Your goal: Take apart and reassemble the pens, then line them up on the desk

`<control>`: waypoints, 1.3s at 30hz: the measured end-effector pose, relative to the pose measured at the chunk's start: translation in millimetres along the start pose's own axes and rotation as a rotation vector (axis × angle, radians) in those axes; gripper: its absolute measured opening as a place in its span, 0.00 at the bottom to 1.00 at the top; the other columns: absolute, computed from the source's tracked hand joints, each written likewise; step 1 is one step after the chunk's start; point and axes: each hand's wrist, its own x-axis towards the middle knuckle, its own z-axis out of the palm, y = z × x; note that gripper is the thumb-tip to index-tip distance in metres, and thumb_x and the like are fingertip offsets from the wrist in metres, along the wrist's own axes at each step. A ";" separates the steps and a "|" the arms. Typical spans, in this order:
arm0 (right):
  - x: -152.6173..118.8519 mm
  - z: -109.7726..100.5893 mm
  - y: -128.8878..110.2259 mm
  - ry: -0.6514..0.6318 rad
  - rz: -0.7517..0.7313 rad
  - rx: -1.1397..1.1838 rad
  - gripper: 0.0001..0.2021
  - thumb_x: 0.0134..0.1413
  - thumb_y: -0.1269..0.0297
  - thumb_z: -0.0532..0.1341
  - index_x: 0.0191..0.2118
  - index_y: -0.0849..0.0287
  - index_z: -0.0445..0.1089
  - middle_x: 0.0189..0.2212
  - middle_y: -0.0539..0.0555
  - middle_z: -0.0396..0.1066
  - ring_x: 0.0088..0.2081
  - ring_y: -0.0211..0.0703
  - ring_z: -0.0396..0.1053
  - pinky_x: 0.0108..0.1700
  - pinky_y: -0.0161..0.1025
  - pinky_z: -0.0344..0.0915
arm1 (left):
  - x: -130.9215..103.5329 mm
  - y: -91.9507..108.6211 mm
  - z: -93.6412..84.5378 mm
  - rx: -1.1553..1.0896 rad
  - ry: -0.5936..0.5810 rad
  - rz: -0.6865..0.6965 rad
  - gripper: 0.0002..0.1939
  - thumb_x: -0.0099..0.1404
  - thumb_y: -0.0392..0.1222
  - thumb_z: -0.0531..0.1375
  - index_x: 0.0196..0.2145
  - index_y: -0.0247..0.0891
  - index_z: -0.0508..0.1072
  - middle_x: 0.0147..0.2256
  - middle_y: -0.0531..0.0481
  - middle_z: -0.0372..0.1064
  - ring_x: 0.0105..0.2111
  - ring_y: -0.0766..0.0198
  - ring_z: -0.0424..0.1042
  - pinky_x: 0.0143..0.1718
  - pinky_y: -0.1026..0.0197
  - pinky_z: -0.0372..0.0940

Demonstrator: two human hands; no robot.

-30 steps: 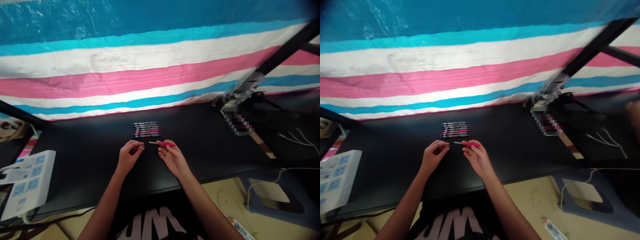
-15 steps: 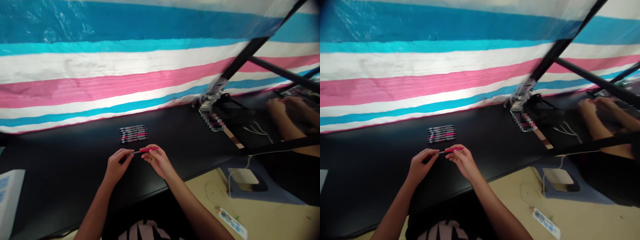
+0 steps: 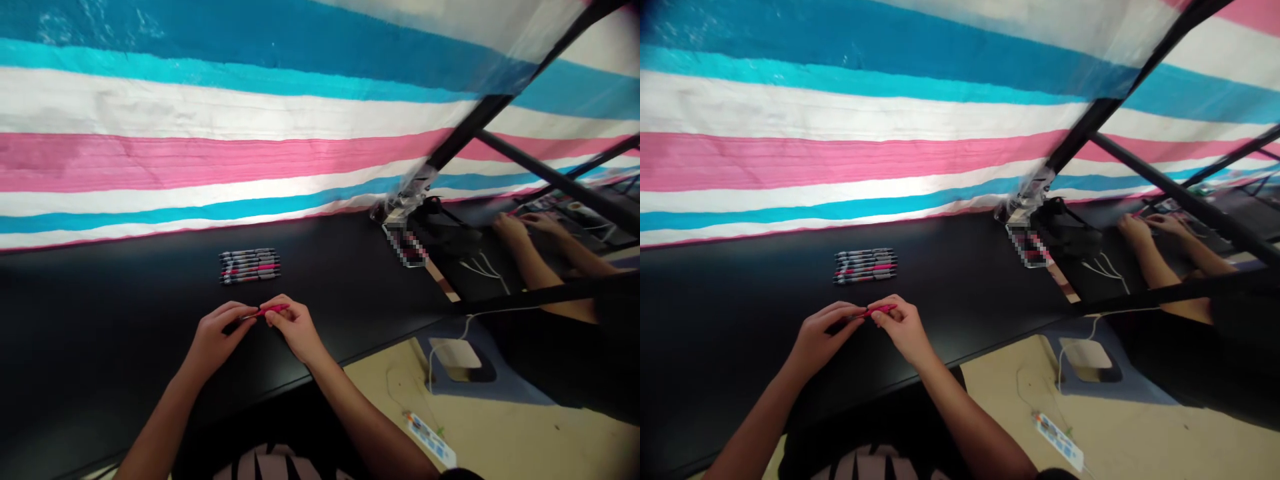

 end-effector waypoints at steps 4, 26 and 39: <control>-7.5 -1.2 -1.9 0.077 -0.050 -0.153 0.08 0.55 0.60 0.70 0.40 0.56 0.77 0.34 0.51 0.75 0.32 0.39 0.73 0.37 0.36 0.70 | -0.9 1.3 1.8 -0.030 -0.023 -0.026 0.06 0.68 0.36 0.66 0.42 0.40 0.82 0.38 0.49 0.78 0.35 0.65 0.78 0.38 0.67 0.73; -4.3 -30.8 -7.9 -0.031 -0.102 -0.661 0.14 0.64 0.56 0.62 0.30 0.58 0.75 0.23 0.51 0.71 0.26 0.40 0.67 0.32 0.37 0.63 | -7.8 2.8 -0.1 0.025 -0.054 -0.087 0.06 0.69 0.36 0.65 0.42 0.39 0.82 0.39 0.46 0.79 0.38 0.62 0.79 0.41 0.63 0.74; -7.0 -34.7 -0.4 0.048 -0.146 -0.529 0.08 0.63 0.58 0.64 0.43 0.56 0.75 0.31 0.52 0.72 0.32 0.42 0.68 0.38 0.39 0.67 | -7.5 1.3 0.0 0.033 -0.041 -0.105 0.07 0.70 0.37 0.64 0.43 0.40 0.83 0.40 0.46 0.80 0.38 0.61 0.79 0.42 0.61 0.74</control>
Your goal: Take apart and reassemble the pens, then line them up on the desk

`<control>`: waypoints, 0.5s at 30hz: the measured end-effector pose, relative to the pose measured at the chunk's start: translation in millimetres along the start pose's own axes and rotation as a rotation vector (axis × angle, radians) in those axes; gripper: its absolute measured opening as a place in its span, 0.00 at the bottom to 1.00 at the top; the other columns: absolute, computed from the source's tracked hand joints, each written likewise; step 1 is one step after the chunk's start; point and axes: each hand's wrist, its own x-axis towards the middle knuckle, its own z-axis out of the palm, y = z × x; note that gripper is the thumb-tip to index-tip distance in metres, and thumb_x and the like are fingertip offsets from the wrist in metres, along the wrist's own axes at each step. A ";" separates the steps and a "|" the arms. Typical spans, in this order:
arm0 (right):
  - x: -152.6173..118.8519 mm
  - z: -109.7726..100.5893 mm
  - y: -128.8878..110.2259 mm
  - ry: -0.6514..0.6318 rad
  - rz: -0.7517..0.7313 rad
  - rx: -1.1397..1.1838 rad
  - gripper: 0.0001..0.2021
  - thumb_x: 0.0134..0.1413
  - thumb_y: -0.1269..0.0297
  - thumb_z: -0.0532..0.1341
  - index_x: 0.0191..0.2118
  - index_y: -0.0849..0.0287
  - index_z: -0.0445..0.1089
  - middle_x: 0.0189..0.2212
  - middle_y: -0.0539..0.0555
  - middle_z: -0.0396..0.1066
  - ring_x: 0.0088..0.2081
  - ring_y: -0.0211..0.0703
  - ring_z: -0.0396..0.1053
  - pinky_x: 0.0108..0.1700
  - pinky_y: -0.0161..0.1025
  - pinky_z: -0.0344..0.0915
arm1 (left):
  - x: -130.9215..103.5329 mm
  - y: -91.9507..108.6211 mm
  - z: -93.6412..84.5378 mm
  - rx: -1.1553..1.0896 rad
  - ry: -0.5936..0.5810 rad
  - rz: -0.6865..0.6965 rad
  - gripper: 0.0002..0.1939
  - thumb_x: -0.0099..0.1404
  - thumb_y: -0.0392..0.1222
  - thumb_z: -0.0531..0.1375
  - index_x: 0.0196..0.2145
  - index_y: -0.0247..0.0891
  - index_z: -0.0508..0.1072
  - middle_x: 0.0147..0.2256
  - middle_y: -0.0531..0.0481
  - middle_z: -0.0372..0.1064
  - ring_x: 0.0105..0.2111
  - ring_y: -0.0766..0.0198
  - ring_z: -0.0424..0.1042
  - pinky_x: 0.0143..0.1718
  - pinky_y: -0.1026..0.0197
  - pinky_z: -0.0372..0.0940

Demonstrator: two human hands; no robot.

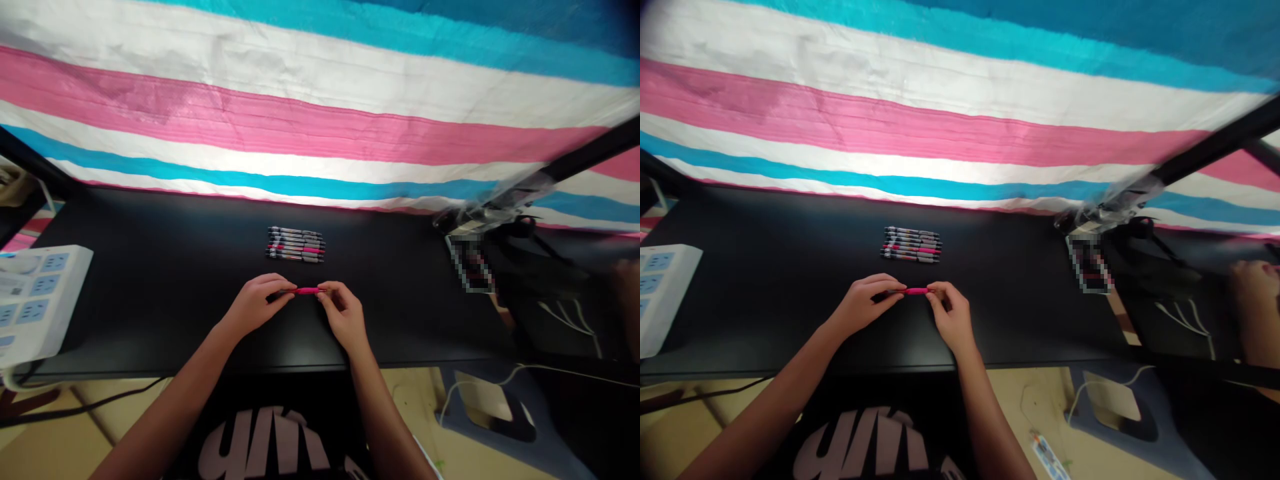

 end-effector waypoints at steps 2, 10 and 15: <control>1.0 -0.8 -2.6 -0.027 0.001 -0.063 0.08 0.63 0.58 0.64 0.39 0.56 0.77 0.28 0.51 0.71 0.30 0.41 0.67 0.36 0.38 0.64 | -0.7 -0.2 0.3 0.012 -0.006 0.020 0.06 0.70 0.37 0.64 0.42 0.39 0.83 0.40 0.46 0.80 0.38 0.61 0.79 0.42 0.61 0.74; 3.1 3.3 -9.6 -0.034 -0.008 -0.124 0.15 0.66 0.53 0.61 0.33 0.58 0.75 0.23 0.50 0.70 0.26 0.40 0.66 0.31 0.37 0.62 | -1.4 -0.4 0.5 0.011 0.005 0.035 0.06 0.71 0.38 0.64 0.43 0.40 0.82 0.40 0.46 0.80 0.40 0.60 0.79 0.44 0.59 0.74; 1.8 2.8 -7.0 -0.007 -0.051 0.032 0.12 0.63 0.57 0.64 0.49 0.55 0.74 0.33 0.52 0.71 0.33 0.42 0.69 0.39 0.40 0.68 | 0.2 -2.3 -0.4 0.015 0.033 0.004 0.06 0.70 0.37 0.65 0.43 0.40 0.82 0.40 0.46 0.80 0.39 0.60 0.79 0.43 0.59 0.74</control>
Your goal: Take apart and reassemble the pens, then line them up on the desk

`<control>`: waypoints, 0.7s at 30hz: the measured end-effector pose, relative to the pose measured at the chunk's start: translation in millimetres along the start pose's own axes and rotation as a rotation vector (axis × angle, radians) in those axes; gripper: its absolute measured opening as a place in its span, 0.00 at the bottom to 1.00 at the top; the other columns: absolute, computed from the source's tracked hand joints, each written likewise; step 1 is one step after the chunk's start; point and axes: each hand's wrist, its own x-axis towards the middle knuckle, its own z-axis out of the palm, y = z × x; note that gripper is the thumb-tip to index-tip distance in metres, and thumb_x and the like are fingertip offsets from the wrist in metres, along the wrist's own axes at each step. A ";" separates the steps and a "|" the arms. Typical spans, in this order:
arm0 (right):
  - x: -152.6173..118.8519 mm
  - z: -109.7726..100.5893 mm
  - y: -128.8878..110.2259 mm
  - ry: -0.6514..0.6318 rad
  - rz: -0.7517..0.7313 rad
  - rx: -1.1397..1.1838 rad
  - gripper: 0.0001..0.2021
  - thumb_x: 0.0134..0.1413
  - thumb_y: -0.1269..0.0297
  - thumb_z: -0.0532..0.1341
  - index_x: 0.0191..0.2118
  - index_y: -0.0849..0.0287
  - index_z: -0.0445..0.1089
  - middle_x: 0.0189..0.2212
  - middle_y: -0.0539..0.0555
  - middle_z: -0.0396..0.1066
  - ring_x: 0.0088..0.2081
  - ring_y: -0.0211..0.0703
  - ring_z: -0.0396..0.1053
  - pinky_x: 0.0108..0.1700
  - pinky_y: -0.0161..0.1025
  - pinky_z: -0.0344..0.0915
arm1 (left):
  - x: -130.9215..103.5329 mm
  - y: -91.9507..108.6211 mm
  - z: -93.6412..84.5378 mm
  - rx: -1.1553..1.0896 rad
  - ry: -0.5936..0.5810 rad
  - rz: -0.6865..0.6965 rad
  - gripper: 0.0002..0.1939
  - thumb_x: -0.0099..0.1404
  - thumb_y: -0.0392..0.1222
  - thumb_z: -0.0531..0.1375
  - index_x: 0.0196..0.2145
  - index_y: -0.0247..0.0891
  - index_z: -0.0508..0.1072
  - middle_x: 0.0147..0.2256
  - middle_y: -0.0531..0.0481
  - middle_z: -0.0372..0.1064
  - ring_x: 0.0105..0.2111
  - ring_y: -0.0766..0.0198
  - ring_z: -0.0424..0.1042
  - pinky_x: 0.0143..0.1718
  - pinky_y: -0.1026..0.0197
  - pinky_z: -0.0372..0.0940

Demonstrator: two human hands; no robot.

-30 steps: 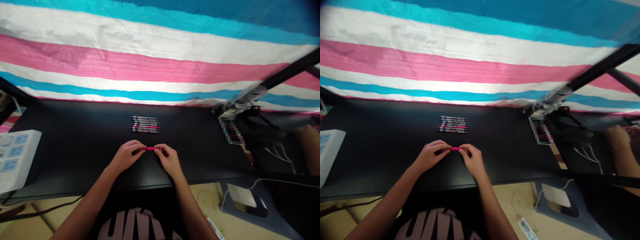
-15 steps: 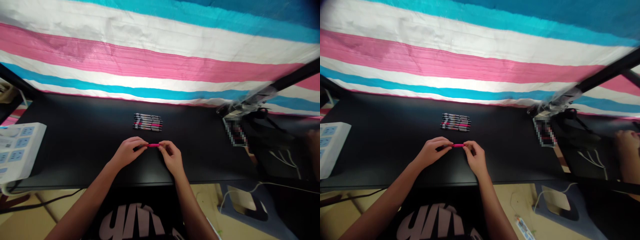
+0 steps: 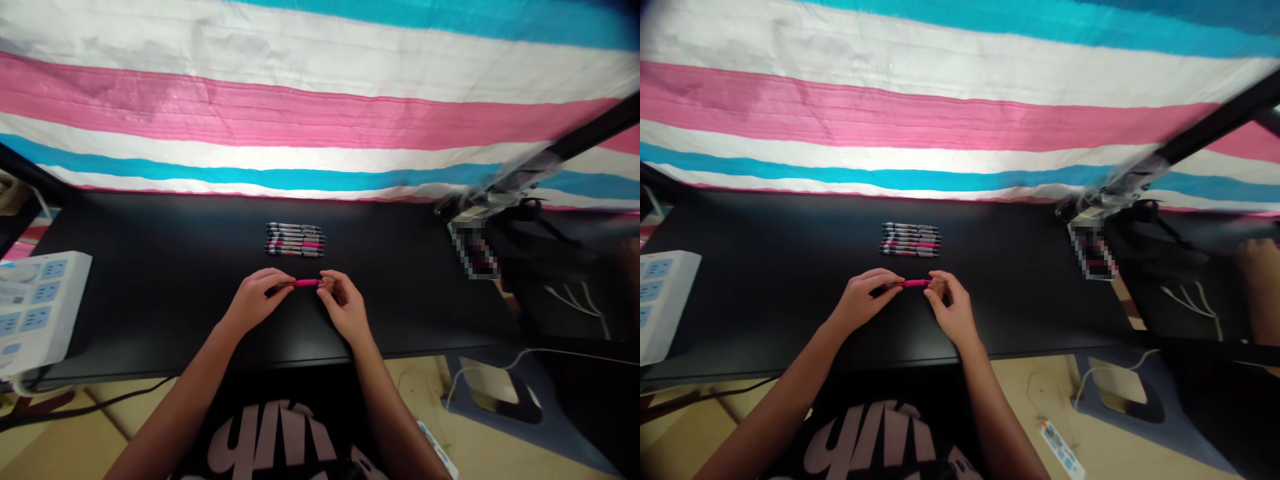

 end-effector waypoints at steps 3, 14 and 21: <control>2.1 -2.2 -3.5 -0.034 -0.036 -0.083 0.06 0.64 0.60 0.63 0.40 0.55 0.76 0.32 0.52 0.71 0.31 0.41 0.67 0.37 0.39 0.65 | -0.7 -0.8 -1.0 0.033 -0.015 0.020 0.06 0.70 0.38 0.65 0.43 0.40 0.82 0.40 0.46 0.80 0.39 0.60 0.79 0.45 0.58 0.75; 2.7 -0.2 -4.4 -0.036 -0.015 -0.136 0.10 0.65 0.56 0.62 0.42 0.56 0.75 0.30 0.51 0.70 0.29 0.41 0.66 0.35 0.39 0.64 | 1.1 -0.5 0.8 0.014 0.000 0.009 0.06 0.70 0.39 0.65 0.42 0.40 0.82 0.39 0.47 0.80 0.38 0.60 0.79 0.44 0.59 0.75; 4.3 -2.4 -6.0 -0.079 -0.035 -0.196 0.15 0.67 0.57 0.59 0.30 0.56 0.73 0.25 0.51 0.69 0.28 0.41 0.65 0.33 0.39 0.61 | -0.4 1.8 0.9 0.020 -0.020 0.054 0.06 0.71 0.40 0.64 0.41 0.40 0.82 0.38 0.46 0.80 0.38 0.60 0.79 0.44 0.58 0.75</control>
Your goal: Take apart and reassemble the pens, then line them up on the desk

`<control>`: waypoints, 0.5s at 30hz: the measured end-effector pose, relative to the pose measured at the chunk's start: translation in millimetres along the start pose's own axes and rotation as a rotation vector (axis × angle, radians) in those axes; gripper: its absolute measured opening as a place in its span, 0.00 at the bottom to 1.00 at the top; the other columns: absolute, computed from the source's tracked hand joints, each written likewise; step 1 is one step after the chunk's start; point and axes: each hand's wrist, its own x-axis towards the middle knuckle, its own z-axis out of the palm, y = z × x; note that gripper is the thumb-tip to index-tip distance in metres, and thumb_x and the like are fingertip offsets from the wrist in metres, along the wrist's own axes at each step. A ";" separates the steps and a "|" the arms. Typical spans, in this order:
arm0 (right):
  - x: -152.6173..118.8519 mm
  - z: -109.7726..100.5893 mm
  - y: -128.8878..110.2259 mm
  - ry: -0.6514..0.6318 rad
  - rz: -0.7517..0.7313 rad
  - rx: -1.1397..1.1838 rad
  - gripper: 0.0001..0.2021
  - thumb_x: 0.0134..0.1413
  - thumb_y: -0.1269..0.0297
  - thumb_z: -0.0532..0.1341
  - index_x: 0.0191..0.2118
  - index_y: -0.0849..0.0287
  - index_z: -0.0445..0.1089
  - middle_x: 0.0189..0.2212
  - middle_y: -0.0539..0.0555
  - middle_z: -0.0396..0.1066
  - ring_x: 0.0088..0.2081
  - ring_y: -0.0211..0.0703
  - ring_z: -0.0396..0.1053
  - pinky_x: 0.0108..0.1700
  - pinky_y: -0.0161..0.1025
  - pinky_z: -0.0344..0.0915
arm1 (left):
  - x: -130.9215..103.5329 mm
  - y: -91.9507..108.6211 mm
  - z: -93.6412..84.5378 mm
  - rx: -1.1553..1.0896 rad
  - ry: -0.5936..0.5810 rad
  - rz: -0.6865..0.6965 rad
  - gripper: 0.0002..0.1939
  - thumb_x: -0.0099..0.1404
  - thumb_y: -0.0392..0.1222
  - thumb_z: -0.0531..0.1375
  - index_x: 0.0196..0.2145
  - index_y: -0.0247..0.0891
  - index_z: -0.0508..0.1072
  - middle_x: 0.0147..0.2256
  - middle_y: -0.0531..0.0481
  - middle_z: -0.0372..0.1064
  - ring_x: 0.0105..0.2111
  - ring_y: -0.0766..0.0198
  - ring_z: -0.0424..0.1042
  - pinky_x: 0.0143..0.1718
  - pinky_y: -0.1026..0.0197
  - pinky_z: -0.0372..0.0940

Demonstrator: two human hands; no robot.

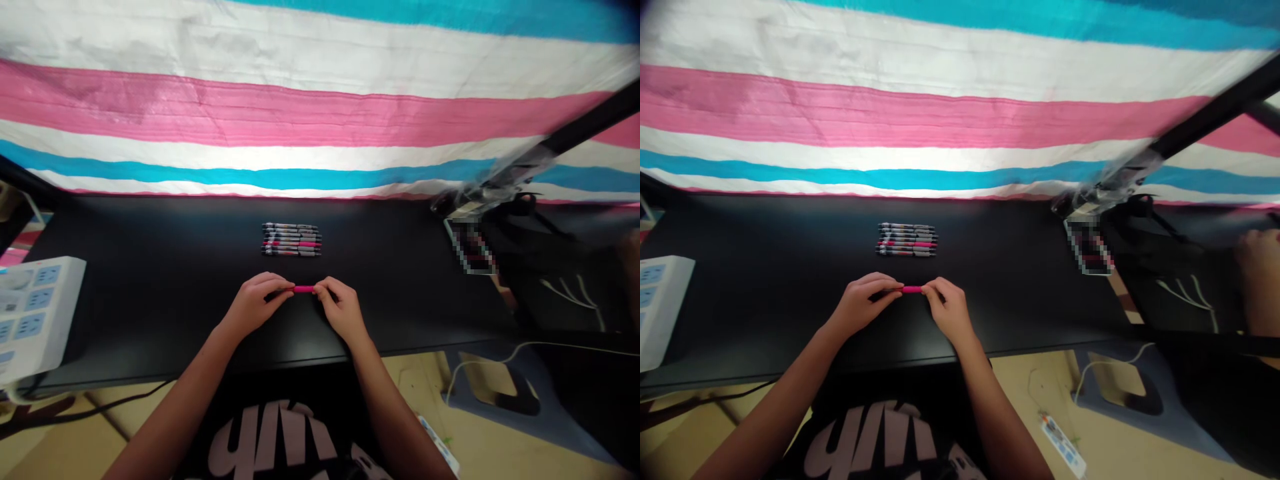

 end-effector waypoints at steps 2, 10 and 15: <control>-0.1 0.1 0.0 0.004 0.003 0.007 0.16 0.68 0.56 0.58 0.29 0.56 0.72 0.25 0.51 0.69 0.28 0.41 0.65 0.33 0.39 0.61 | -0.2 0.6 0.5 -0.016 0.005 0.002 0.06 0.71 0.40 0.65 0.42 0.40 0.82 0.38 0.46 0.80 0.38 0.60 0.79 0.44 0.59 0.75; -1.0 0.7 0.1 -0.003 0.008 0.038 0.09 0.64 0.58 0.61 0.37 0.56 0.75 0.28 0.51 0.70 0.29 0.41 0.65 0.34 0.39 0.63 | 0.2 -0.5 -0.6 -0.014 0.015 0.002 0.04 0.70 0.38 0.65 0.42 0.40 0.81 0.38 0.47 0.79 0.37 0.61 0.78 0.42 0.59 0.74; 0.8 -4.2 -2.8 -0.080 0.007 0.017 0.19 0.67 0.53 0.58 0.26 0.56 0.71 0.23 0.50 0.68 0.27 0.41 0.65 0.33 0.38 0.61 | 0.2 2.9 -1.4 -0.039 0.000 0.060 0.04 0.70 0.38 0.65 0.41 0.40 0.81 0.37 0.47 0.80 0.37 0.61 0.78 0.42 0.59 0.73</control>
